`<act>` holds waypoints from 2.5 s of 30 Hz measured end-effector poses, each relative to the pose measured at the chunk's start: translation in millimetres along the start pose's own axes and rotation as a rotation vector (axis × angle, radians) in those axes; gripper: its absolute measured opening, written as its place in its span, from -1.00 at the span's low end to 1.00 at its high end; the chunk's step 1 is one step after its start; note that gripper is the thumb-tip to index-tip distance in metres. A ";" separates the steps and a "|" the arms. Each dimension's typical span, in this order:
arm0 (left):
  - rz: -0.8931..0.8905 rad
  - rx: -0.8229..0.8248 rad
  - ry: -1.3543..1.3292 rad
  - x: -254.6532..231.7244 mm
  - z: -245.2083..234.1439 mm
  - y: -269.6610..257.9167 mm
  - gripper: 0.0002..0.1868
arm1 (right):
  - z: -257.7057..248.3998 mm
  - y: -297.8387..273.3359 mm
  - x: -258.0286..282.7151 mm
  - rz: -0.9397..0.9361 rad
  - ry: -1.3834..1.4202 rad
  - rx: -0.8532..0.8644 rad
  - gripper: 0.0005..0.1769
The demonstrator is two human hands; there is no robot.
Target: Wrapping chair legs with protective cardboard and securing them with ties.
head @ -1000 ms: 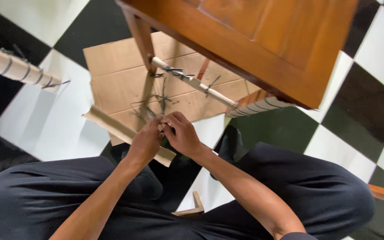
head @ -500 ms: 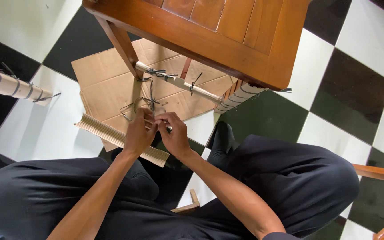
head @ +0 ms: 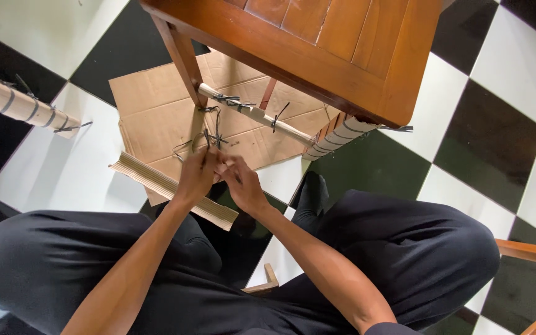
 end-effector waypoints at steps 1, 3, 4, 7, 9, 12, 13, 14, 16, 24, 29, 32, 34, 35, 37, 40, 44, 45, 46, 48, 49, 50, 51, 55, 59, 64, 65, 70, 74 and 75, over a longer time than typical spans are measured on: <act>-0.031 -0.019 -0.098 6.3 -0.1 2.6 -0.63 | 6.9 -3.0 -21.7 0.260 0.126 0.102 -0.72; -0.060 -0.041 -0.199 19.9 1.4 8.9 -0.59 | 14.6 -11.7 -47.2 0.514 0.248 0.216 -0.79; -0.104 -0.061 -0.252 30.2 2.8 12.2 -0.58 | 9.1 -10.5 -47.7 0.409 0.180 0.157 -0.80; -0.204 -0.114 -0.332 55.6 9.0 16.9 -0.60 | -8.4 -2.4 -74.5 0.395 0.095 -0.009 -0.72; -0.259 -0.146 -0.360 68.1 16.9 16.1 -0.63 | -30.4 11.8 -103.8 0.484 0.074 -0.120 -0.65; -0.324 -0.136 -0.256 94.9 46.2 14.5 -0.71 | -83.8 49.4 -132.6 0.554 0.058 -0.283 -0.60; -0.331 -0.090 -0.196 111.9 63.0 13.4 -0.73 | -102.7 64.8 -122.7 0.477 -0.238 -0.316 -0.64; -0.338 -0.044 -0.137 129.2 80.2 13.2 -0.73 | -119.0 81.5 -112.4 0.389 -0.532 -0.343 -0.68; -0.400 -0.056 -0.324 174.5 137.8 13.5 -0.75 | -129.3 96.6 -100.3 0.388 -0.682 -0.264 -0.71; -0.534 -0.107 -0.759 156.4 270.9 49.2 -0.65 | -128.3 140.8 -172.0 0.403 -1.417 0.163 -0.86; -0.709 -0.169 -0.613 131.0 262.2 72.3 -0.59 | -140.0 145.6 -213.3 0.601 -1.651 0.368 -0.83; -0.662 -0.177 -0.770 133.6 274.1 86.2 -0.62 | -137.5 139.9 -233.8 0.571 -1.598 0.504 -0.81; -0.679 -0.207 -0.736 135.8 275.6 88.9 -0.64 | -132.6 135.9 -235.4 0.575 -1.478 0.564 -0.81; -0.692 -0.236 -0.697 138.0 274.4 89.1 -0.65 | -126.9 132.5 -236.3 0.576 -1.352 0.617 -0.79; -0.714 -0.249 -0.637 138.7 273.4 89.3 -0.67 | -121.2 137.2 -215.1 0.647 -1.222 0.621 -0.78; -0.724 -0.226 -0.633 147.0 275.8 82.3 -0.66 | -117.0 134.9 -203.4 0.770 -1.031 0.609 -0.75; -0.640 -0.231 -0.952 159.6 286.1 84.0 -0.50 | -115.5 129.9 -240.1 0.831 -0.935 0.622 -0.72; -0.637 -0.230 -0.951 155.5 282.2 83.8 -0.50 | -114.5 132.2 -236.6 0.829 -0.934 0.620 -0.72; -0.577 -0.242 -0.852 150.8 274.0 85.4 -0.48 | -113.1 134.2 -233.2 0.823 -0.946 0.630 -0.72; -0.525 -0.248 -0.752 143.9 266.4 81.8 -0.43 | -112.8 128.7 -231.9 0.827 -0.956 0.642 -0.73; -0.559 -0.170 -0.728 142.7 269.0 84.0 -0.41 | -112.5 129.7 -232.9 0.793 -0.970 0.642 -0.73; -0.593 -0.092 -0.702 141.3 271.2 85.8 -0.40 | -112.3 130.7 -233.4 0.759 -0.985 0.642 -0.74; -0.591 -0.090 -0.702 164.0 290.0 82.7 -0.40 | -113.4 129.9 -236.9 0.759 -0.985 0.639 -0.74; -0.494 -0.042 -0.534 184.5 306.0 73.4 -0.69 | -112.0 128.0 -235.4 0.678 -1.003 0.608 -0.74; -0.535 -0.037 -0.389 136.4 272.1 69.9 -0.69 | -115.4 126.9 -219.7 0.435 -1.130 0.472 -0.81; -0.502 0.033 -0.260 119.4 258.2 64.7 -0.67 | -118.9 125.8 -207.4 0.449 -1.168 0.377 -0.78; -0.504 0.031 -0.228 113.7 253.0 63.1 -0.68 | -119.6 123.2 -208.7 0.492 -1.137 0.355 -0.77; -0.415 0.021 0.027 100.0 229.5 61.1 -0.71 | -111.6 96.8 -174.7 0.378 -0.892 0.099 -0.86; -0.402 0.084 0.106 75.5 202.2 62.4 -0.72 | -110.2 53.9 -176.6 0.307 -0.471 -0.275 -0.91; -0.397 0.091 0.112 77.8 198.6 61.5 -0.72 | -106.0 49.6 -175.1 0.310 -0.467 -0.284 -0.91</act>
Point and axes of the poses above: each hand's wrist, its own y-axis towards the middle knuckle, its own z-axis out of the palm, x = y × z, the point moved 6 cm from there along y, towards the middle knuckle, and after that the axes turned 9 degrees about z, right-handed, at the moved point
